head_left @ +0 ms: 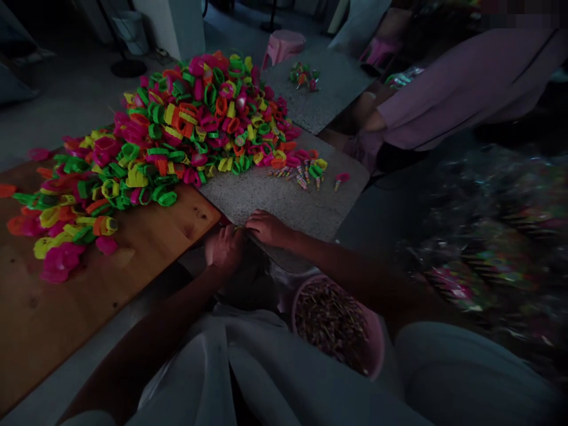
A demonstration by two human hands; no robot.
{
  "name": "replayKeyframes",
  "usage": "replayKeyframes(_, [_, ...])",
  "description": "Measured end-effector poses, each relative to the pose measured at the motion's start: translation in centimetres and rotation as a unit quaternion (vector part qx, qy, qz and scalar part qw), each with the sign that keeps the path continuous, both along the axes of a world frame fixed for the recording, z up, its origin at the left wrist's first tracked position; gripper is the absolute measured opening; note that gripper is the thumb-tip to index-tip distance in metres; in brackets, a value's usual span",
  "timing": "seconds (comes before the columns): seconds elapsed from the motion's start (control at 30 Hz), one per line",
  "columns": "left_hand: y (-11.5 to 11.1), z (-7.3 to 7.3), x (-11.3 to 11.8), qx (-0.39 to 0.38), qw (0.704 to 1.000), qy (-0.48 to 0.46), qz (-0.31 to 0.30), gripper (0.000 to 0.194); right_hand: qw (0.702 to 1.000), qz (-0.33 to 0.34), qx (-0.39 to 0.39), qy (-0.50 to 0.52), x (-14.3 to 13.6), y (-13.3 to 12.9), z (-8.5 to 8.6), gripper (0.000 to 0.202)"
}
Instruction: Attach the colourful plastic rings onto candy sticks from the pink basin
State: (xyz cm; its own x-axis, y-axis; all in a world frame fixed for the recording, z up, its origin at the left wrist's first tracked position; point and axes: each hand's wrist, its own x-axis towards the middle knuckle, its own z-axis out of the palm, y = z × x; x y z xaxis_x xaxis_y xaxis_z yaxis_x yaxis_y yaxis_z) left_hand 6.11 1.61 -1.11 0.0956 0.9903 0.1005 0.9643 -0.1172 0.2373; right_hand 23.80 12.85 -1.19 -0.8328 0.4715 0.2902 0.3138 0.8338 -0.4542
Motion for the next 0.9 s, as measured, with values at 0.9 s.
replayKeyframes(0.9, [-4.2,5.9,-17.9,0.203,0.973,-0.049,0.101,0.03,0.833,-0.552,-0.017,0.022,12.3,6.8,-2.0,0.025])
